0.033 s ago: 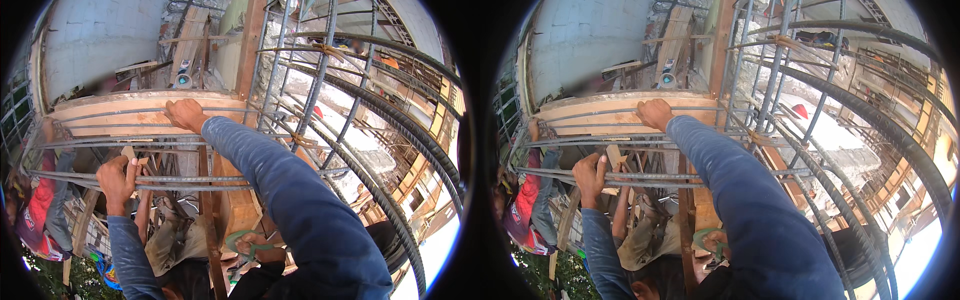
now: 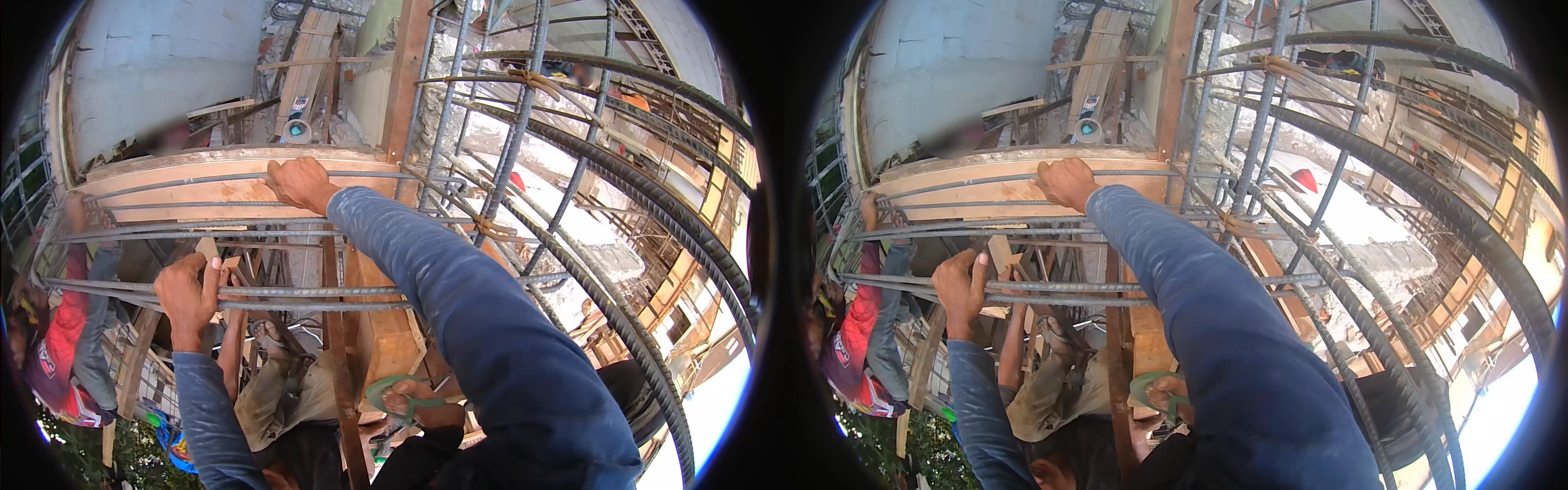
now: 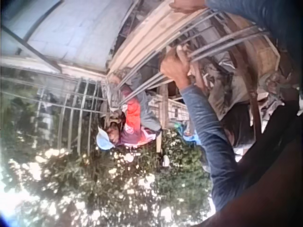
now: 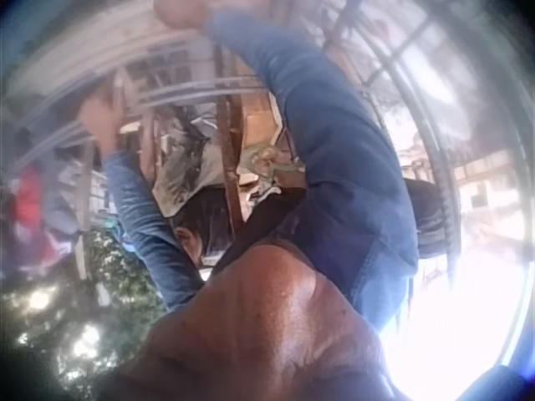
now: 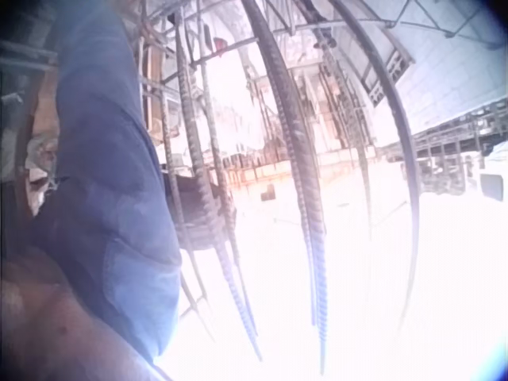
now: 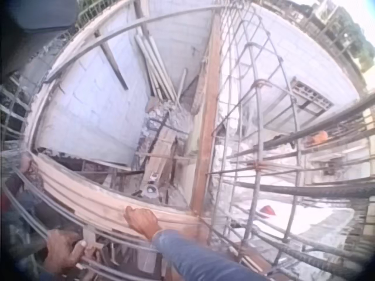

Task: The person adjusts wooden formwork and rebar frames by hand while working on a structure at a construction site.

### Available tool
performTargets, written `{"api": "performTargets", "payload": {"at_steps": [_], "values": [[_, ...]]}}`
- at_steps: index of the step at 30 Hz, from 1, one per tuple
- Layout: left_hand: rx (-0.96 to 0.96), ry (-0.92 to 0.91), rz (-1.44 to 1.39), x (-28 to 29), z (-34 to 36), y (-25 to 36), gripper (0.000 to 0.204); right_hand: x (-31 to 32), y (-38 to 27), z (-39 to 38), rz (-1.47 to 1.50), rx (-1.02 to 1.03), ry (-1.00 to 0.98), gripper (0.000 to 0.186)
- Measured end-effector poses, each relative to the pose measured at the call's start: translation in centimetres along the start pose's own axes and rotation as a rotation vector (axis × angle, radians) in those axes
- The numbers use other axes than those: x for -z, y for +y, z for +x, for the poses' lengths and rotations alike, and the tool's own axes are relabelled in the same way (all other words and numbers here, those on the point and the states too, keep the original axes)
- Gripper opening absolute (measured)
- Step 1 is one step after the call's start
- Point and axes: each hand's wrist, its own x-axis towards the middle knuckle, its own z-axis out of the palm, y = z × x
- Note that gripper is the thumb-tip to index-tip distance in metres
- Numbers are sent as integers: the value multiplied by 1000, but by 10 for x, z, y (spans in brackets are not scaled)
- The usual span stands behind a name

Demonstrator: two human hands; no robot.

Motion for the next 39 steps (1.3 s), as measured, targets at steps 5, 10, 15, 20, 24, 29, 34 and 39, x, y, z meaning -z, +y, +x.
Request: {"api": "performTargets", "payload": {"at_steps": [5, 10, 15, 20, 24, 29, 34, 39], "values": [[-21, 3, 4, 0, -1, 0, 45, -19, 16, 5, -9, -13, 46, 46], [-2, -33, 12, 1, -4, -1, 41, -29, 65, -3, -74, -84, -62, 50], [-31, 5, 14, -2, -1, -2, 41, -16, 51, 6, 20, -83, -28, 53], [17, -33, 3, -3, -7, -3, 41, -50, 55, 12, -20, 11, -85, 42], [55, -68, -31, -6, -5, -9, 51, -76, 82, 28, 64, 101, -39, 35], [119, -201, 63, 8, -7, -5, 53, -53, 62, 19, -14, 44, -91, 33], [105, -136, 39, 3, -11, -12, 51, -63, 61, 26, 2, 54, -98, 37], [124, -144, -27, 5, -12, -11, 51, -45, 81, 14, -76, -55, -175, 62]]}}
